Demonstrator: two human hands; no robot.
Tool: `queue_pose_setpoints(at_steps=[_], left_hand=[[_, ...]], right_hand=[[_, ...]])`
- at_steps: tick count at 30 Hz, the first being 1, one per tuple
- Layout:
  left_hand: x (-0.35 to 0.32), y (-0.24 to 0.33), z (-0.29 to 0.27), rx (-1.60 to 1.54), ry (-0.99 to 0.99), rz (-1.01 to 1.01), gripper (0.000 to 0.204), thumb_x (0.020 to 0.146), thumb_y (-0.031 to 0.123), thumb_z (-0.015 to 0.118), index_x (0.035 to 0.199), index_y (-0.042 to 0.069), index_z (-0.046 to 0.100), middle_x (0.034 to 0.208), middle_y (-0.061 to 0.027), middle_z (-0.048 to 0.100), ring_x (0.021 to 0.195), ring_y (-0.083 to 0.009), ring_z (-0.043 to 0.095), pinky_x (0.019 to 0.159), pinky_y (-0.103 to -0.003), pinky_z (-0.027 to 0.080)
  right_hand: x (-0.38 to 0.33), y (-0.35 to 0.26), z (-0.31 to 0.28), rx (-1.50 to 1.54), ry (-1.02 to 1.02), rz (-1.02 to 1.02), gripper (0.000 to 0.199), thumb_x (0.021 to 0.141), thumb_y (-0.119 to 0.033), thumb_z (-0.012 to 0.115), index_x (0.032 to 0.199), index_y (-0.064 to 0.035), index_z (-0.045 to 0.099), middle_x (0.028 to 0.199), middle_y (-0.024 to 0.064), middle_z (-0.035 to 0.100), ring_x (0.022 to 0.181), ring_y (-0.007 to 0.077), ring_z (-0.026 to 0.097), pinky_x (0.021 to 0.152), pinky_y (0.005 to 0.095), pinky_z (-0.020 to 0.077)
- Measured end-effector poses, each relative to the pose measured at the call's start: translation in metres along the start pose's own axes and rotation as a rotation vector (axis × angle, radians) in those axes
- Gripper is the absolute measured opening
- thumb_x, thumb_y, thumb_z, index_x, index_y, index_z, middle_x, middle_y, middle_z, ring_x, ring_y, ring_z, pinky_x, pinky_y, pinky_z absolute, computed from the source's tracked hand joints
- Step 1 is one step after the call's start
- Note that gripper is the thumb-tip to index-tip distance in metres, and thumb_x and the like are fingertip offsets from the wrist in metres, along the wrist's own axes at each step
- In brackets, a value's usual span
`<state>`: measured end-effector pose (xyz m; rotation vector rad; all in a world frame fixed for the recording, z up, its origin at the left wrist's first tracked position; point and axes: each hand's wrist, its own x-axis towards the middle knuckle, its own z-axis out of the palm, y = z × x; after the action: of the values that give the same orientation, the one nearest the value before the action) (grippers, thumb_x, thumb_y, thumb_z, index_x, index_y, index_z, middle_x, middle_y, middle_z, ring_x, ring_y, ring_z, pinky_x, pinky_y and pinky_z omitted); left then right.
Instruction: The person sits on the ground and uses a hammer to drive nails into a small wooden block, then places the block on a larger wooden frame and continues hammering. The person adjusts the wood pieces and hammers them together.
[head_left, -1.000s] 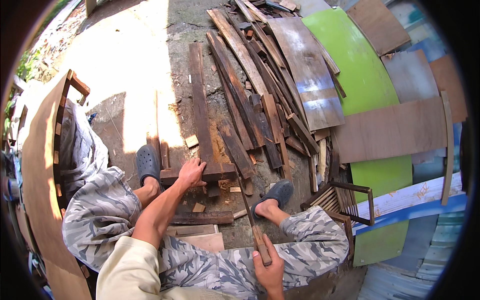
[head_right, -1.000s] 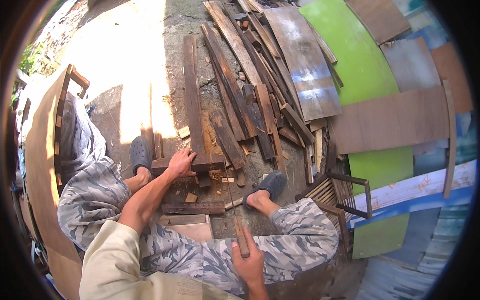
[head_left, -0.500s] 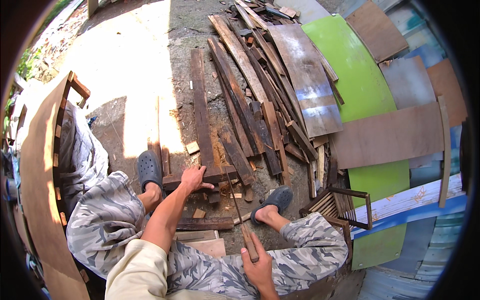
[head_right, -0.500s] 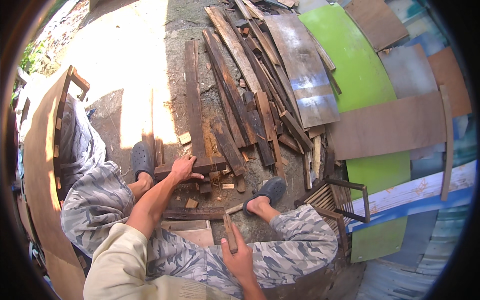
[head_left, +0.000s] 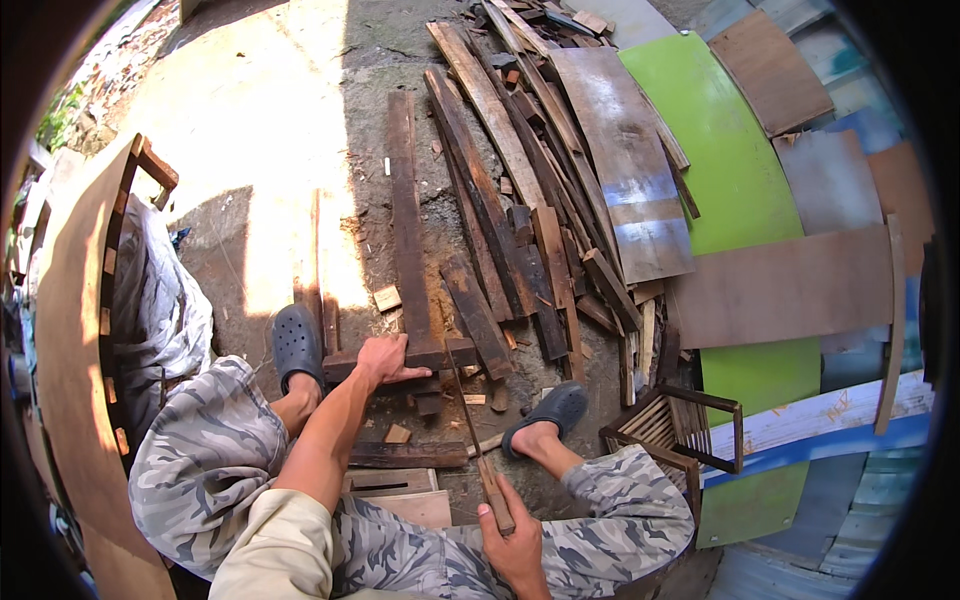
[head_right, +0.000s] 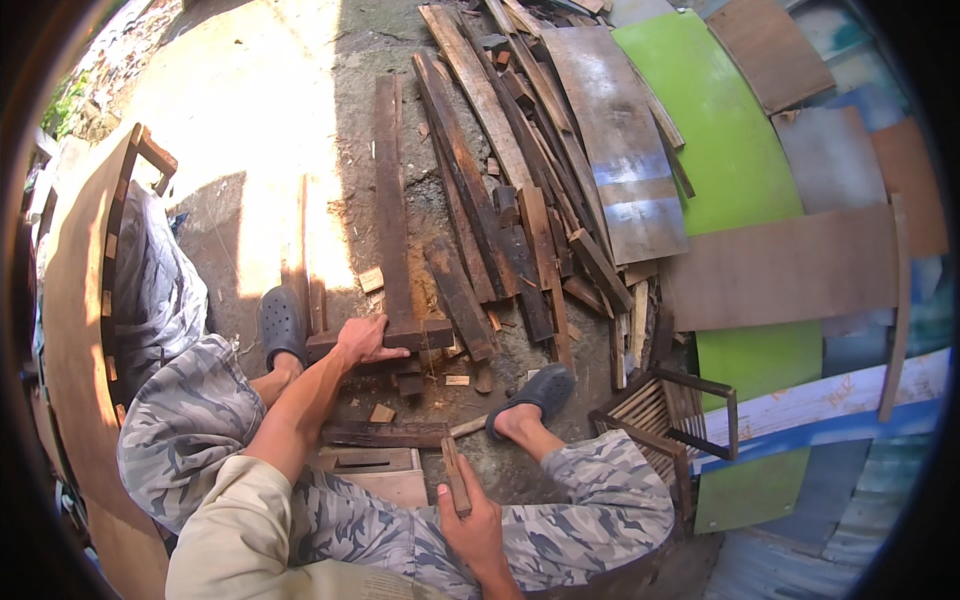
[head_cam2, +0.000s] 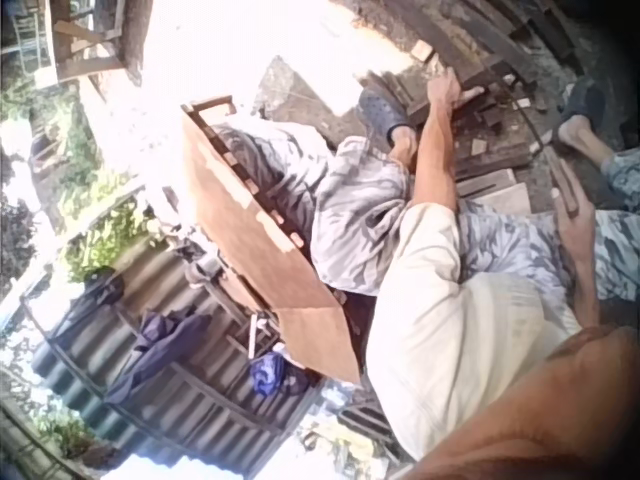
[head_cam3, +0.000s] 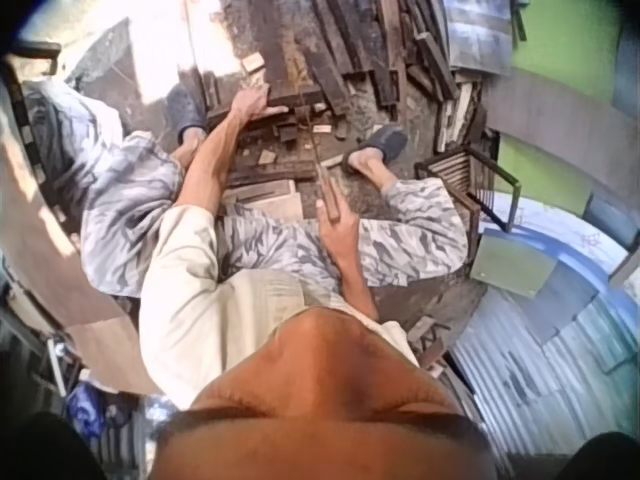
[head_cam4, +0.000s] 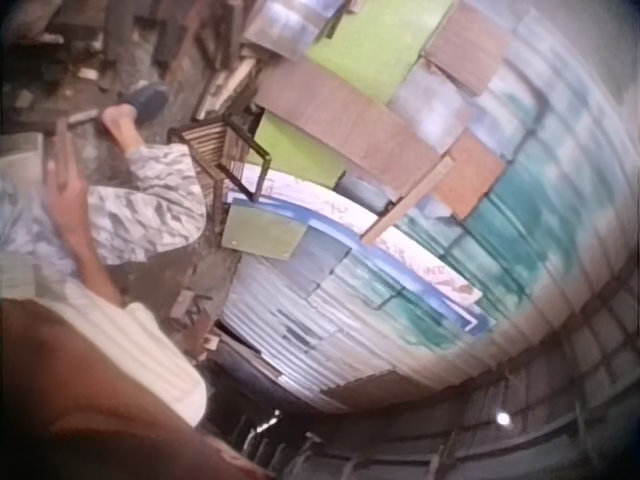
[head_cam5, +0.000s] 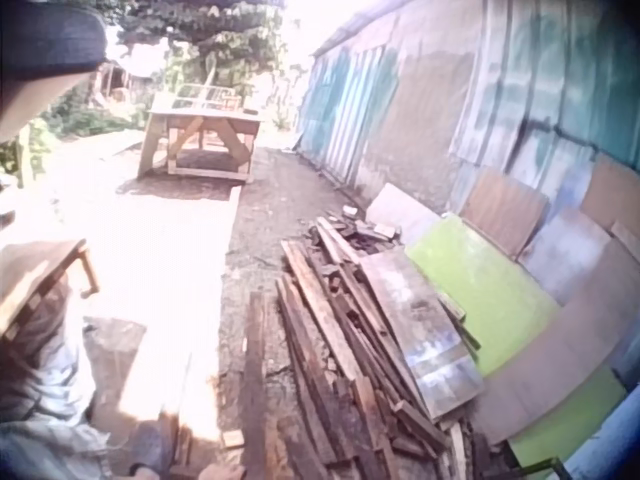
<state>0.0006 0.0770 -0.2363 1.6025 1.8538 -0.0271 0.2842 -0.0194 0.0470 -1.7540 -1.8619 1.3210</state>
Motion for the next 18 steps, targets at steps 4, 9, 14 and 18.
queue_pose_setpoints(at_steps=[4, 9, 14, 18], left_hand=[[0.002, -0.003, 0.003, 0.043, -0.026, 0.010, 0.101, 0.073, 0.089, 0.056, 0.110, -0.005, 0.060, 0.111, -0.0224, 0.068, 0.101, -0.0367, 0.070, 0.088, -0.046, 0.056], [0.003, -0.011, 0.023, 0.055, 0.149, 0.105, 0.099, 0.072, 0.088, 0.058, 0.103, -0.006, 0.060, 0.097, -0.0227, 0.068, 0.096, -0.0367, 0.068, 0.086, -0.044, 0.055], [0.004, -0.010, 0.022, 0.057, 0.120, 0.076, 0.101, 0.071, 0.089, 0.058, 0.104, -0.007, 0.061, 0.096, -0.0231, 0.068, 0.096, -0.0367, 0.068, 0.086, -0.046, 0.054], [0.005, -0.002, 0.013, 0.057, 0.028, 0.025, 0.105, 0.070, 0.091, 0.057, 0.105, -0.008, 0.061, 0.096, -0.0250, 0.068, 0.094, -0.0374, 0.069, 0.085, -0.046, 0.055]], right_hand=[[0.008, -0.018, -0.002, -0.031, -0.055, -0.034, 0.053, 0.093, -0.018, 0.067, 0.140, 0.0036, 0.052, 0.115, 0.0301, 0.068, 0.107, 0.0385, 0.070, 0.088, 0.0404, 0.0547], [0.006, -0.034, -0.005, -0.046, -0.131, 0.041, 0.056, 0.094, -0.018, 0.065, 0.143, 0.0029, 0.049, 0.115, 0.0318, 0.068, 0.106, 0.0425, 0.069, 0.086, 0.0427, 0.0559], [0.002, -0.027, -0.002, -0.052, -0.131, 0.042, 0.056, 0.094, -0.019, 0.065, 0.143, 0.0027, 0.048, 0.112, 0.0319, 0.068, 0.101, 0.0422, 0.071, 0.082, 0.0425, 0.0574], [-0.001, -0.029, 0.000, -0.067, -0.116, 0.049, 0.056, 0.094, -0.019, 0.064, 0.143, 0.0030, 0.049, 0.109, 0.0314, 0.069, 0.098, 0.0423, 0.071, 0.081, 0.0426, 0.0574]])
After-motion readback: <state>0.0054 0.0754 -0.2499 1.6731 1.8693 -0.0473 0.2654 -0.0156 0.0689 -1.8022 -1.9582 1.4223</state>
